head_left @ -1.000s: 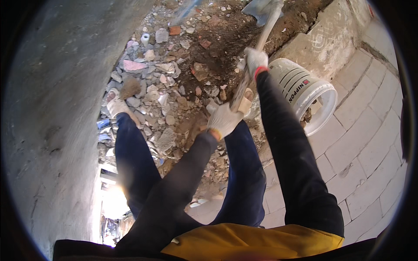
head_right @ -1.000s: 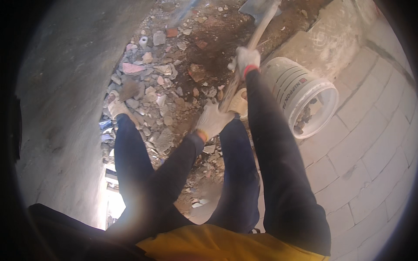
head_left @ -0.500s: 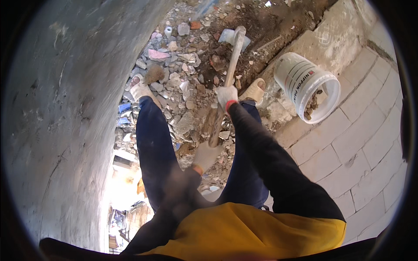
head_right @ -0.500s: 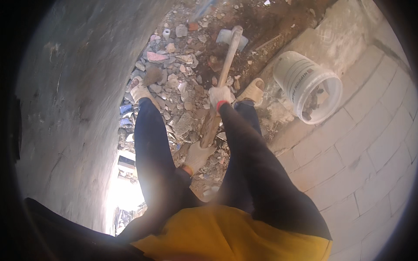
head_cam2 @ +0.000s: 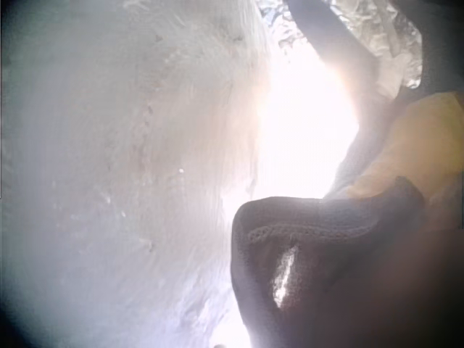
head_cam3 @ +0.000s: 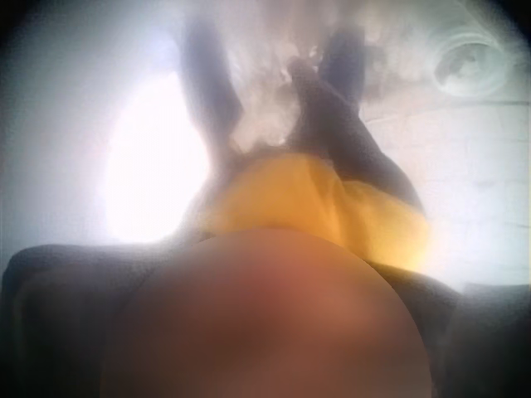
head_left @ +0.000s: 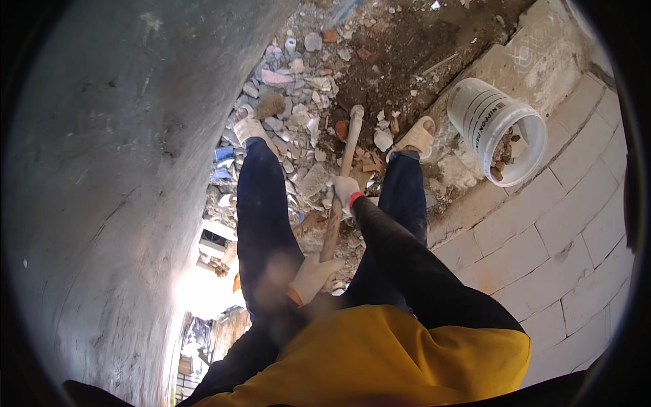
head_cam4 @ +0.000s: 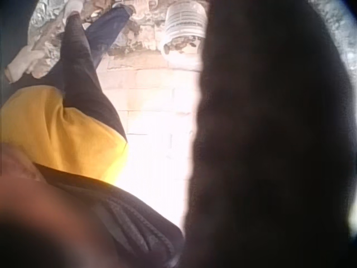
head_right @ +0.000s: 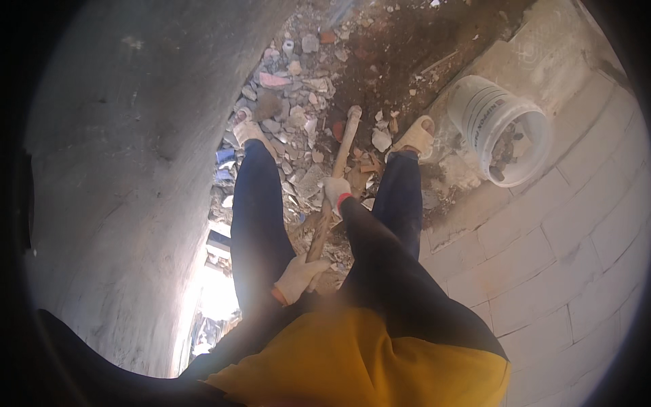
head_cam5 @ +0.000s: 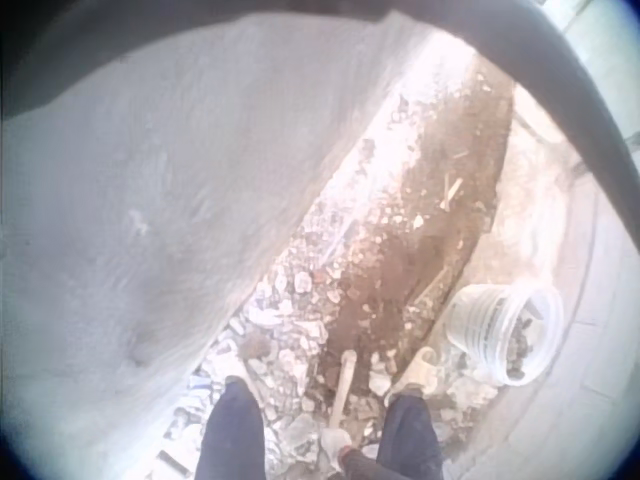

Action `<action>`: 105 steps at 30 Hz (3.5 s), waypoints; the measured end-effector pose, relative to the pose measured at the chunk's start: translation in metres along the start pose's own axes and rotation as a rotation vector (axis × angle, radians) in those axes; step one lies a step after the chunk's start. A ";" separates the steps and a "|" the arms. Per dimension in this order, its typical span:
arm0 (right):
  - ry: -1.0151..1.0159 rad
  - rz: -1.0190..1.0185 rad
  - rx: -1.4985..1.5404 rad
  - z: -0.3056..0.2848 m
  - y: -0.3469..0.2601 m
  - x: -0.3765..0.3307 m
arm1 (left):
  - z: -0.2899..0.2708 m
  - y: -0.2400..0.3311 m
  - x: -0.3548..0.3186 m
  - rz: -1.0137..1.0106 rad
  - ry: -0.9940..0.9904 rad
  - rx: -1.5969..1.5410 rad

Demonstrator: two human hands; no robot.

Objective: The person uses a hoe to scrape and gather rubble and dirt from a narrow tiled corridor, then transfers the debris into a white bucket. The person repeatedly scoops material and deposits it into the bucket, then lifts the bucket to move it.

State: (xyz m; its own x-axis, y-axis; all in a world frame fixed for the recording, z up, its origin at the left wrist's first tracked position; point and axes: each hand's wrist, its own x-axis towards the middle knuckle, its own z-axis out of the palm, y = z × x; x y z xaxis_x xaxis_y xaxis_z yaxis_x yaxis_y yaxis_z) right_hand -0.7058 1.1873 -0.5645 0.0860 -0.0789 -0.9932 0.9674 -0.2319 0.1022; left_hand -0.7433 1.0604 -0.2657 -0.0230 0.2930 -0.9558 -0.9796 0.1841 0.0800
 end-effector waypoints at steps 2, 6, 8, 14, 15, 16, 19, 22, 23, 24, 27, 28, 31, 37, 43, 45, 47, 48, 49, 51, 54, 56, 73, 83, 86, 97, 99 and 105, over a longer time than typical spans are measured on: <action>-0.017 0.060 0.138 -0.013 -0.029 -0.021 | 0.013 0.019 -0.003 -0.244 -0.086 -0.331; -0.049 0.028 0.065 -0.041 -0.080 -0.073 | 0.057 0.052 -0.020 -0.331 -0.219 -0.748; -0.072 0.022 0.124 -0.054 -0.095 -0.106 | 0.076 0.063 -0.036 -0.344 -0.286 -0.811; -0.061 -0.097 0.208 -0.091 -0.128 -0.210 | 0.122 0.100 -0.094 -0.346 -0.497 -0.747; -0.054 -0.116 0.230 -0.102 -0.133 -0.230 | 0.130 0.109 -0.105 -0.331 -0.566 -0.735; -0.069 -0.126 0.290 -0.111 -0.138 -0.250 | 0.140 0.116 -0.118 -0.364 -0.600 -0.700; -0.274 -0.211 0.405 -0.149 -0.146 -0.324 | 0.177 0.135 -0.154 -0.460 -0.770 -0.637; -0.310 -0.260 0.494 -0.185 -0.149 -0.405 | 0.224 0.143 -0.179 -0.550 -0.974 -0.621; -0.306 -0.273 0.527 -0.194 -0.149 -0.429 | 0.244 0.145 -0.185 -0.450 -1.037 -0.481; -0.311 -0.342 0.559 -0.204 -0.146 -0.454 | 0.262 0.144 -0.193 -0.385 -1.070 -0.364; -0.278 -0.482 0.706 -0.238 -0.139 -0.519 | 0.289 0.148 -0.223 -0.343 -1.201 -0.182; -0.319 -0.509 0.741 -0.247 -0.136 -0.536 | 0.296 0.151 -0.235 -0.296 -1.241 -0.174; -0.195 -0.599 0.789 -0.275 -0.130 -0.574 | 0.312 0.162 -0.269 -0.165 -1.299 -0.053; 0.136 -0.831 0.871 -0.244 -0.120 -0.540 | 0.242 0.171 -0.254 0.224 -0.878 0.528; 0.152 -0.546 1.056 -0.196 -0.125 -0.370 | 0.105 0.128 -0.072 0.520 -0.069 1.453; 0.052 -0.653 0.931 -0.219 -0.137 -0.339 | 0.092 0.124 -0.005 0.645 -0.085 1.460; -0.080 -0.650 0.987 -0.240 -0.148 -0.335 | 0.095 0.112 0.026 0.838 0.132 1.325; -0.043 -0.641 1.023 -0.248 -0.151 -0.342 | 0.098 0.113 0.036 0.867 0.213 1.383; -0.013 -0.692 1.044 -0.253 -0.155 -0.351 | 0.101 0.112 0.039 0.813 0.196 1.402; -0.075 -0.792 0.967 -0.250 -0.155 -0.378 | 0.104 0.110 0.027 0.913 0.196 1.321; -0.069 -0.798 0.819 -0.221 -0.151 -0.415 | 0.100 0.096 -0.019 0.862 0.095 1.212; -0.055 -0.815 0.762 -0.196 -0.152 -0.423 | 0.095 0.086 -0.055 0.886 0.123 1.150; 0.210 -0.580 -0.311 -0.120 -0.076 -0.341 | 0.049 0.174 0.049 0.372 0.318 0.943; 0.525 -0.384 0.563 -0.360 0.033 -0.305 | 0.077 0.303 0.107 0.558 0.195 1.561; 0.453 -0.391 0.604 -0.410 0.030 -0.279 | 0.109 0.310 0.059 0.459 0.186 1.755; 0.289 -0.627 0.587 -0.502 -0.012 -0.370 | 0.199 0.359 -0.101 0.771 0.764 1.234; 0.322 -0.561 0.621 -0.521 0.002 -0.380 | 0.193 0.394 -0.138 0.966 0.919 1.180; 0.345 -0.473 0.785 -0.562 0.063 -0.374 | 0.174 0.497 -0.292 1.141 1.803 1.270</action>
State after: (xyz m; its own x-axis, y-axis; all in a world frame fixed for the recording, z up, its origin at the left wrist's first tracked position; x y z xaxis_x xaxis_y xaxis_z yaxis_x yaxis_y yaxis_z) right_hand -0.5431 1.7466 -0.2188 -0.0840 0.4467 -0.8908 0.4974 -0.7558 -0.4259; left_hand -1.1890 1.2301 0.1027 -0.9242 0.0577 0.3774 0.0226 0.9951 -0.0967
